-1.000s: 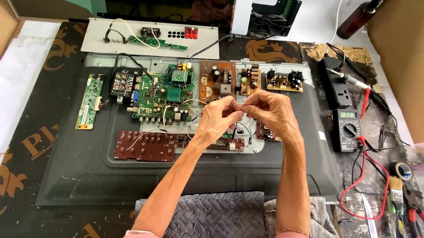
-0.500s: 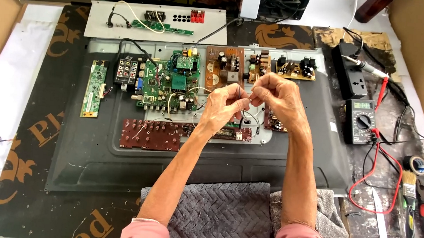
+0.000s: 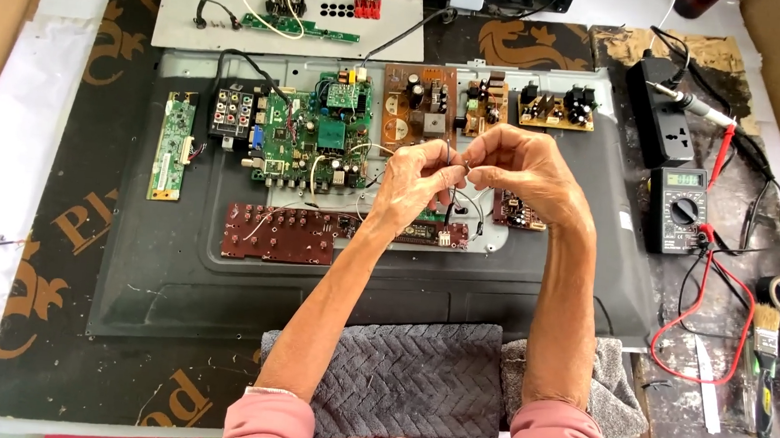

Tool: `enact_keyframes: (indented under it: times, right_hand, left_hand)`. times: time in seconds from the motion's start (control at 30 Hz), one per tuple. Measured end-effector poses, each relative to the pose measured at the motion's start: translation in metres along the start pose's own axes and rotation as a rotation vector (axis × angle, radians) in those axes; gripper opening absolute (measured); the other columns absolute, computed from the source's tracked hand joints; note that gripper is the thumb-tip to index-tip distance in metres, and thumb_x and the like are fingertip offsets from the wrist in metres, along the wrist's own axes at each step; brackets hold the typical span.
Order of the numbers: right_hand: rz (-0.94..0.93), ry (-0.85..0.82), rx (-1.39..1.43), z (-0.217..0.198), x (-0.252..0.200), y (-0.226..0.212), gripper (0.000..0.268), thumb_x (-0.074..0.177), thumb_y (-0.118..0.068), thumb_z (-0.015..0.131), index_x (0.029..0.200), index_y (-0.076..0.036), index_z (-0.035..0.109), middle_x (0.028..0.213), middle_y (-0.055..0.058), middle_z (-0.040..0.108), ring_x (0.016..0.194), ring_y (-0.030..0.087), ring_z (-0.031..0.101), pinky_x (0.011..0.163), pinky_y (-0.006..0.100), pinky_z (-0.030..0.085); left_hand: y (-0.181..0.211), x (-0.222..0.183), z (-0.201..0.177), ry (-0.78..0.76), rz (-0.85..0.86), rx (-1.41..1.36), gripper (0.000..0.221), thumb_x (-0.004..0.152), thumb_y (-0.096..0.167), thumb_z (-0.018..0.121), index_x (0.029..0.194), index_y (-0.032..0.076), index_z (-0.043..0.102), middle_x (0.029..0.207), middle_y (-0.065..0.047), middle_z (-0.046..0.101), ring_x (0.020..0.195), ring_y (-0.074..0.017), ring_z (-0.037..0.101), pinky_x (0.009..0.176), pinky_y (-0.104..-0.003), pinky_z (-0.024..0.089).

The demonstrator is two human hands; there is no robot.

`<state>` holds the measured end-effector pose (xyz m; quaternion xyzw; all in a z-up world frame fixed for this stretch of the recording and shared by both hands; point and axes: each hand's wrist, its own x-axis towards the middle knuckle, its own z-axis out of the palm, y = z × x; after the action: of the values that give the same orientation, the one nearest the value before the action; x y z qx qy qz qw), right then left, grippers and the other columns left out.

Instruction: Inspecting and manipulating small electronic components and wires on a disassembled television circuit board.

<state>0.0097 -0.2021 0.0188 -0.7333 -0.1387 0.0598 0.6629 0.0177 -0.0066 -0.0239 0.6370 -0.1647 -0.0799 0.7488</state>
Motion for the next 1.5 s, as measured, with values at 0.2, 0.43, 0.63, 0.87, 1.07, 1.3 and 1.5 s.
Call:
enact_keyframes:
  times: [0.2,0.43,0.63,0.87,1.07,1.3,1.5]
  right_hand:
    - [-0.043,0.022,-0.035,0.006,0.004,0.001,0.019,0.086,-0.002,0.082,0.099,0.008,0.072,0.092,0.015,0.066,0.077,0.019,0.071,0.074,0.032,0.064]
    - [-0.101,0.083,-0.110,0.011,0.004,-0.006,0.013,0.089,0.001,0.081,0.096,0.008,0.073,0.089,0.015,0.068,0.075,0.017,0.071,0.071,0.028,0.062]
    - [-0.132,0.124,-0.261,0.013,0.001,-0.016,0.010,0.089,-0.001,0.081,0.096,0.003,0.075,0.089,0.012,0.068,0.074,0.015,0.069,0.070,0.027,0.060]
    - [-0.138,0.118,-0.097,0.010,0.006,-0.001,0.017,0.087,-0.005,0.083,0.099,0.003,0.072,0.090,0.009,0.064,0.075,0.014,0.070,0.067,0.026,0.062]
    - [0.001,0.017,-0.009,0.012,0.005,-0.010,0.025,0.090,-0.003,0.076,0.111,0.007,0.066,0.094,0.015,0.067,0.074,0.019,0.071,0.059,0.030,0.064]
    - [0.017,-0.104,-0.011,0.009,0.008,0.017,0.012,0.088,0.000,0.076,0.094,0.011,0.073,0.085,0.015,0.068,0.068,0.019,0.073,0.059,0.034,0.066]
    - [-0.023,-0.166,0.004,0.005,0.010,0.022,0.010,0.085,0.002,0.078,0.087,0.011,0.074,0.081,0.015,0.063,0.068,0.022,0.074,0.062,0.039,0.067]
  left_hand:
    - [-0.002,0.001,-0.002,0.016,-0.008,-0.012,0.012,0.090,0.016,0.078,0.093,0.005,0.075,0.075,-0.009,0.073,0.057,-0.0099,0.069,0.044,-0.017,0.054]
    - [0.002,0.001,-0.002,0.009,0.010,0.044,0.011,0.090,0.014,0.077,0.093,0.003,0.075,0.071,-0.009,0.072,0.053,-0.0094,0.067,0.043,-0.017,0.053]
    - [0.009,-0.001,0.002,0.050,-0.007,-0.026,0.012,0.089,0.014,0.077,0.095,0.004,0.075,0.072,-0.009,0.072,0.052,-0.0104,0.067,0.043,-0.018,0.053]
    - [-0.002,0.002,0.003,0.049,0.025,-0.086,0.013,0.090,0.011,0.077,0.100,0.003,0.077,0.074,-0.008,0.071,0.051,-0.0115,0.068,0.044,-0.019,0.054]
    - [0.008,-0.001,0.005,0.105,0.056,-0.096,0.012,0.092,0.013,0.075,0.100,0.006,0.077,0.077,-0.009,0.070,0.049,-0.0130,0.067,0.042,-0.019,0.052]
    - [-0.004,0.006,0.000,0.176,0.098,-0.016,0.009,0.086,0.014,0.082,0.092,0.008,0.080,0.080,-0.003,0.060,0.059,-0.0069,0.064,0.052,-0.017,0.052]
    - [-0.021,0.009,-0.002,0.150,0.065,-0.067,0.018,0.077,0.016,0.091,0.089,0.007,0.080,0.080,-0.002,0.061,0.068,-0.0056,0.062,0.061,-0.018,0.057]
